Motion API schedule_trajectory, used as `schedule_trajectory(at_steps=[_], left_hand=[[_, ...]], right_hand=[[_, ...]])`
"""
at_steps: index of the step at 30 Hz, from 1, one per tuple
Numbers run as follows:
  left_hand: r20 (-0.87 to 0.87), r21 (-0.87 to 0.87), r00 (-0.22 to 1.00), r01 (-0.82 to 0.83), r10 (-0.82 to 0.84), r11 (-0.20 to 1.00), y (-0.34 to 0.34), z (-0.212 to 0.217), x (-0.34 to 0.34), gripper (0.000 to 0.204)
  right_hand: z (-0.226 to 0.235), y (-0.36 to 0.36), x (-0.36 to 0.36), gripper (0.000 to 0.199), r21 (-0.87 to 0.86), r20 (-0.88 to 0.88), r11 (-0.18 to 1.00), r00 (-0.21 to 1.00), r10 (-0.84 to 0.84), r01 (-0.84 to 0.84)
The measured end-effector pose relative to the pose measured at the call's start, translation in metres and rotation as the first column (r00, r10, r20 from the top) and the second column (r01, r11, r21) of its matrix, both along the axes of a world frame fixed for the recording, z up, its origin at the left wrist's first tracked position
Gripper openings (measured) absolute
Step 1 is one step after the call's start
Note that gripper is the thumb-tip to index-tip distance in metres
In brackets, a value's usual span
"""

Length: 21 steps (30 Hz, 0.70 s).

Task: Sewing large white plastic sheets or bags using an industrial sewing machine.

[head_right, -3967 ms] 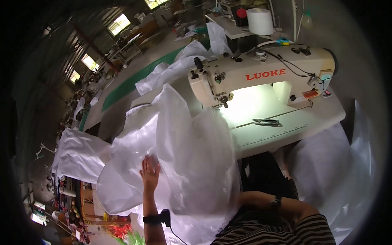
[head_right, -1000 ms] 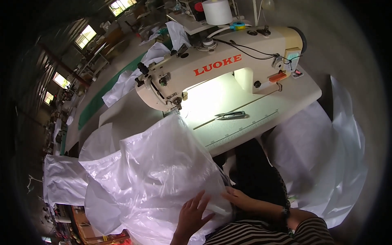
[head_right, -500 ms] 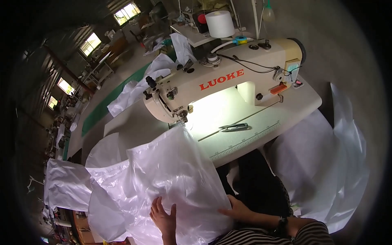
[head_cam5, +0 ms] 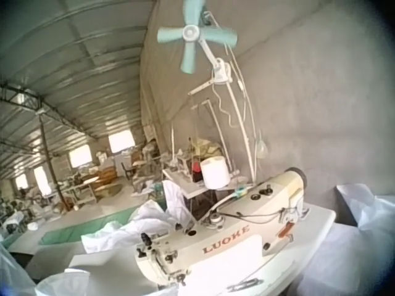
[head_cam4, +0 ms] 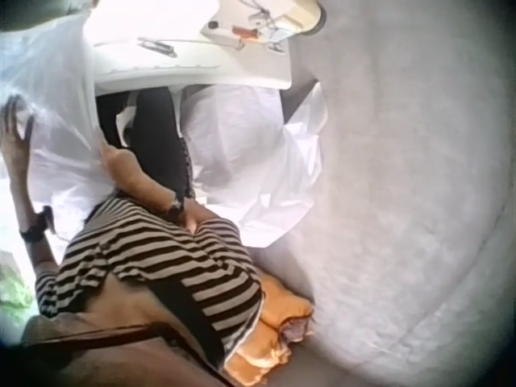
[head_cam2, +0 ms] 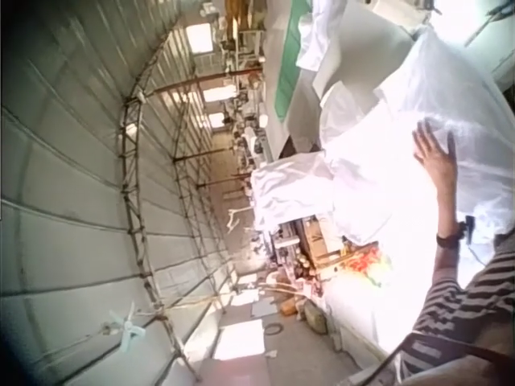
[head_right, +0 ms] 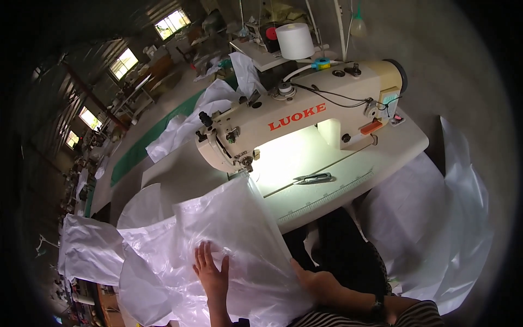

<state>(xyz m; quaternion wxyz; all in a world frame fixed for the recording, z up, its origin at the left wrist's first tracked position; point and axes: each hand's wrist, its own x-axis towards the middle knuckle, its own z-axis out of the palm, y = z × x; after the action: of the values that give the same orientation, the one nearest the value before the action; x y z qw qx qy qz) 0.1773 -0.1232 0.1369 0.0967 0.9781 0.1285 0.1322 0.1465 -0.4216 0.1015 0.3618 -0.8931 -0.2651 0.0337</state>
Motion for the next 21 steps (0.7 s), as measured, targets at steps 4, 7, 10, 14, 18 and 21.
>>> schedule_trajectory(at_steps=[4,7,10,14,18,21], left_hand=[[-0.105,0.027,0.994,-0.029,0.032,0.999,0.026,-0.006,0.011,0.068],[-0.103,-0.022,0.995,0.008,-0.010,1.000,0.040,0.007,0.030,0.066],[-0.015,-0.036,0.995,0.096,-0.096,0.995,0.052,0.018,0.046,0.059],[0.059,-0.191,0.976,0.218,-0.210,0.957,0.020,0.037,0.030,0.056],[-0.120,0.010,0.983,0.140,-0.138,0.990,0.015,0.025,0.041,0.059],[-0.194,0.082,0.978,0.097,-0.079,0.992,0.032,0.015,0.079,0.064]], right_hand=[[0.002,0.025,0.003,0.062,-0.315,0.191,0.947,0.973,0.128,-0.063],[-0.007,0.032,0.003,0.062,-0.476,0.342,0.878,0.911,0.229,-0.042],[0.006,0.041,0.016,0.064,-0.466,0.213,0.880,0.953,0.216,-0.095],[0.009,0.051,0.042,0.066,-0.312,0.242,0.950,0.966,0.096,-0.016],[0.023,0.061,0.079,0.068,-0.077,0.026,0.996,0.998,0.050,-0.048],[0.023,0.067,0.108,0.063,-0.141,0.045,0.990,0.999,0.029,-0.022]])
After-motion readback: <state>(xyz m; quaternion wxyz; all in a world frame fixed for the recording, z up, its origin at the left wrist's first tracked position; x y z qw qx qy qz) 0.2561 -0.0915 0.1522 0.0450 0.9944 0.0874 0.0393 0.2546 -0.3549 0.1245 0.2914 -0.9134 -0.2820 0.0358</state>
